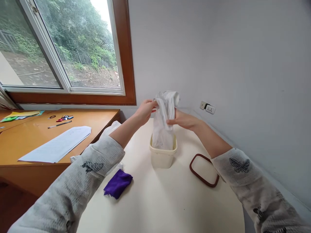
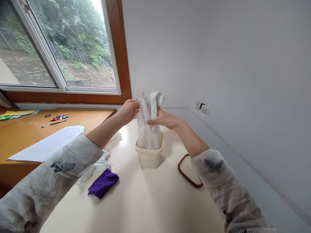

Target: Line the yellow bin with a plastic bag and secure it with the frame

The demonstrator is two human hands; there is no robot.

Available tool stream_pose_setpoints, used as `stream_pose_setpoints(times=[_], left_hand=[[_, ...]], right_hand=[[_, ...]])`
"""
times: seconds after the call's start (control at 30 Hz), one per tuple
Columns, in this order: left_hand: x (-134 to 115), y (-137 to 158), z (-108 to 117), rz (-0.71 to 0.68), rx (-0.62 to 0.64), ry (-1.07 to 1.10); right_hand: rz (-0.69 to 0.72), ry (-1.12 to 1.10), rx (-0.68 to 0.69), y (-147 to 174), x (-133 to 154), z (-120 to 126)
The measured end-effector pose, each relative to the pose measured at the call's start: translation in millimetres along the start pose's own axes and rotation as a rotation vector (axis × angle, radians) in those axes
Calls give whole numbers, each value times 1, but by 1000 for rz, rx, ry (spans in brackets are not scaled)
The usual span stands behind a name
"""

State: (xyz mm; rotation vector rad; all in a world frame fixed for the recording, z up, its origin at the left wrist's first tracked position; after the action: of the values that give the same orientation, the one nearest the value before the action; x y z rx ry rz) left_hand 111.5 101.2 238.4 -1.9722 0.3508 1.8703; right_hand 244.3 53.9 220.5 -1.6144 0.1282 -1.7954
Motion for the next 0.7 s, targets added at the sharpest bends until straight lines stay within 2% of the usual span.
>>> stream_pose_setpoints(times=[0.07, 0.13, 0.17, 0.2, 0.27, 0.3, 0.33, 0.4, 0.47, 0.53, 0.6, 0.7], left_hand=[[-11, 6, -12, -71, 82, -100], [-21, 16, -20, -174, 83, -226], [-24, 23, -21, -249, 5, -289], [-25, 31, -19, -341, -129, -341], [-19, 55, -11, -556, -457, -407], [-9, 69, -9, -653, -567, -436], [4, 82, -9, -729, -590, -493], [37, 101, -14, -802, -483, -659], [75, 112, -20, -746, -333, -837], [104, 116, -24, -683, -235, -966], [123, 113, -27, -645, -147, -1072], [131, 99, -25, -644, -82, -1180]], right_hand=[[-25, 35, -84, -6, -11, -6], [-36, 31, -306, -15, -19, -3], [-41, 1, -427, -18, -20, 0], [-41, -44, -537, -21, -19, 5], [-7, -150, -706, -25, -9, 18], [33, -190, -770, -26, 1, 26], [90, -216, -829, -25, 12, 35], [244, -242, -944, -21, 40, 54], [441, -258, -1033, -15, 67, 71], [578, -243, -1045, -10, 89, 84], [578, -196, -1022, -8, 102, 93], [421, -28, -957, -6, 106, 98]])
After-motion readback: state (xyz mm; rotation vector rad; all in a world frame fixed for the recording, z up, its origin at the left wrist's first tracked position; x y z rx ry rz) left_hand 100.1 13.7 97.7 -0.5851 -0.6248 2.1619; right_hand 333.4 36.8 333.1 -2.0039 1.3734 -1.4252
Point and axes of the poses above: each hand's wrist, its own y-axis away from the middle knuckle, its own z-axis out of the back of the hand, x = y × z, the point moved 4 cm from there along -y, towards the middle knuckle, and after that the axes turned 13 degrees about z, right-handed, at the moved point
